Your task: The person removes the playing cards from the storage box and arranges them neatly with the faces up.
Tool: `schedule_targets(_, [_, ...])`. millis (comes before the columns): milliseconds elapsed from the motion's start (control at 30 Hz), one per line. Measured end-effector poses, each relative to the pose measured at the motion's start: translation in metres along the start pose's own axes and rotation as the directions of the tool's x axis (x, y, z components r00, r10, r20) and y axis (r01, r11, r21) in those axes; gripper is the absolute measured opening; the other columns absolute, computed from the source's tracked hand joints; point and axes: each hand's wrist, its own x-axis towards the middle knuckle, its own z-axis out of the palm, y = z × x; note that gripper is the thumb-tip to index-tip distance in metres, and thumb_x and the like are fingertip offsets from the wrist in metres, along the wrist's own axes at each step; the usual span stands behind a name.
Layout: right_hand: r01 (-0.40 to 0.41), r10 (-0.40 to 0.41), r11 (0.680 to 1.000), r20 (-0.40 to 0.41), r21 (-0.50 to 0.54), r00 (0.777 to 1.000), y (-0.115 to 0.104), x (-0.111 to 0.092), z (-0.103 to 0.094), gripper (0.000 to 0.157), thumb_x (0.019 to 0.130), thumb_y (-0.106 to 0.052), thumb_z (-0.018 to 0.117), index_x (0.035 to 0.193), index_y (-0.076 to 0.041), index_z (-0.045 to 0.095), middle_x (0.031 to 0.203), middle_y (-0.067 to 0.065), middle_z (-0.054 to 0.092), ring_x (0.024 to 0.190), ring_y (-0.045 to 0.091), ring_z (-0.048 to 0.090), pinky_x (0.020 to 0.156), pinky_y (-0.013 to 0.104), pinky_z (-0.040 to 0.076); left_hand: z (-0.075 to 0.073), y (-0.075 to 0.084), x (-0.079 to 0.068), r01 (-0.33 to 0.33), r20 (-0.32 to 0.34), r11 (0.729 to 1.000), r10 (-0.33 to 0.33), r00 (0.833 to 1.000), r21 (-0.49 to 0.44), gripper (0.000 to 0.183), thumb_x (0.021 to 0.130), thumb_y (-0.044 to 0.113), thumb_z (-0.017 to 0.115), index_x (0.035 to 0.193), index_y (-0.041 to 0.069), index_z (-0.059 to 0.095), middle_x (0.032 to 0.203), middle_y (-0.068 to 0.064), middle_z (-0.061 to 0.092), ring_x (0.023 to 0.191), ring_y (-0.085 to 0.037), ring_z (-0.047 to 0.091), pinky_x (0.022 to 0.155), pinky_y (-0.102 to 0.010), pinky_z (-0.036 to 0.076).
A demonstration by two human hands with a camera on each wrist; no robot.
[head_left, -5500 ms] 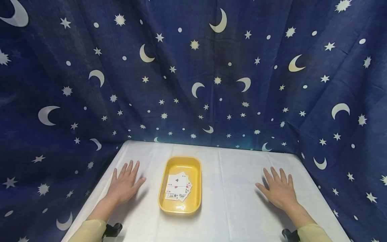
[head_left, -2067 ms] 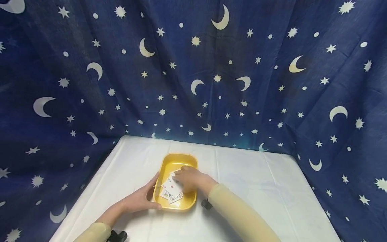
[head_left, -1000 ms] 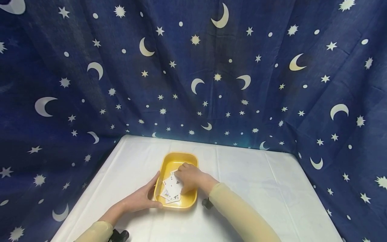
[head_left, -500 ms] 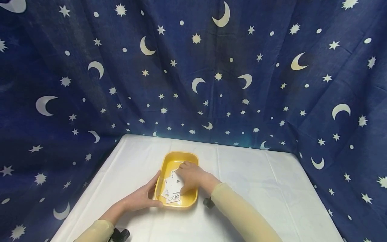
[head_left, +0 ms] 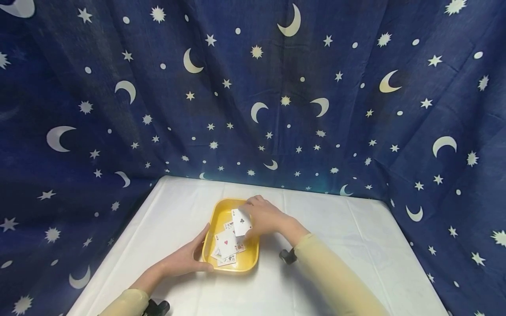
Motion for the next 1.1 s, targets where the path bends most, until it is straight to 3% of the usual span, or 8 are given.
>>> schedule_targets(133, [-0.046,0.047,0.999,-0.044,0.030,0.998,0.018,-0.012,-0.018,0.101,0.067,-0.069,0.085,0.150,-0.022,0.053,0.143,0.002,0.051,0.133,0.022,0.040,0.116,0.042,0.036,0.001,0.000,-0.001,0.010,-0.007,1.000,-0.010,1.000,0.003,0.130,0.076,0.043,0.091,0.166,0.028,-0.003,0.172,-0.002,0.005,0.155,-0.027,0.018,0.123,-0.048,0.018])
schedule_targets(267, [-0.096,0.102,0.993,-0.082,0.073,0.991,0.037,-0.026,-0.033,0.092,0.071,-0.051,0.090,0.150,-0.021,0.053,0.145,0.005,0.050,0.133,0.025,0.040,0.115,0.046,0.038,0.001,0.000,0.000,0.017,-0.010,1.000,-0.017,1.000,0.011,0.131,0.076,0.044,0.091,0.166,0.028,-0.003,0.172,-0.002,0.005,0.155,-0.028,0.018,0.123,-0.048,0.018])
schedule_targets(467, [-0.139,0.152,0.984,-0.120,0.108,0.981,0.067,-0.046,-0.042,0.091,0.073,-0.040,0.091,0.152,-0.019,0.052,0.145,0.009,0.050,0.134,0.029,0.039,0.111,0.051,0.042,0.001,-0.001,0.000,0.024,-0.006,1.000,-0.024,1.000,-0.004,0.130,0.076,0.044,0.090,0.166,0.028,-0.002,0.172,-0.002,0.005,0.155,-0.029,0.018,0.123,-0.048,0.020])
schedule_targets(833, [-0.211,0.224,0.972,-0.128,0.108,0.966,0.117,-0.070,-0.024,0.096,0.071,-0.040,0.094,0.151,-0.010,0.050,0.141,0.018,0.053,0.135,0.043,0.040,0.111,0.061,0.038,0.002,-0.002,0.000,0.020,-0.006,1.000,-0.020,1.000,-0.022,0.130,0.076,0.045,0.091,0.166,0.028,-0.002,0.172,-0.001,0.003,0.155,-0.029,0.016,0.123,-0.049,0.020])
schedule_targets(1100, [-0.260,0.271,0.958,-0.085,0.120,0.959,0.133,-0.076,-0.001,0.088,0.070,-0.036,0.095,0.144,-0.007,0.057,0.139,0.018,0.054,0.126,0.036,0.045,0.108,0.054,0.043,0.002,-0.001,0.000,0.019,-0.003,1.000,-0.019,1.000,-0.015,0.130,0.076,0.045,0.090,0.166,0.027,-0.002,0.172,-0.002,0.002,0.155,-0.029,0.017,0.123,-0.049,0.019])
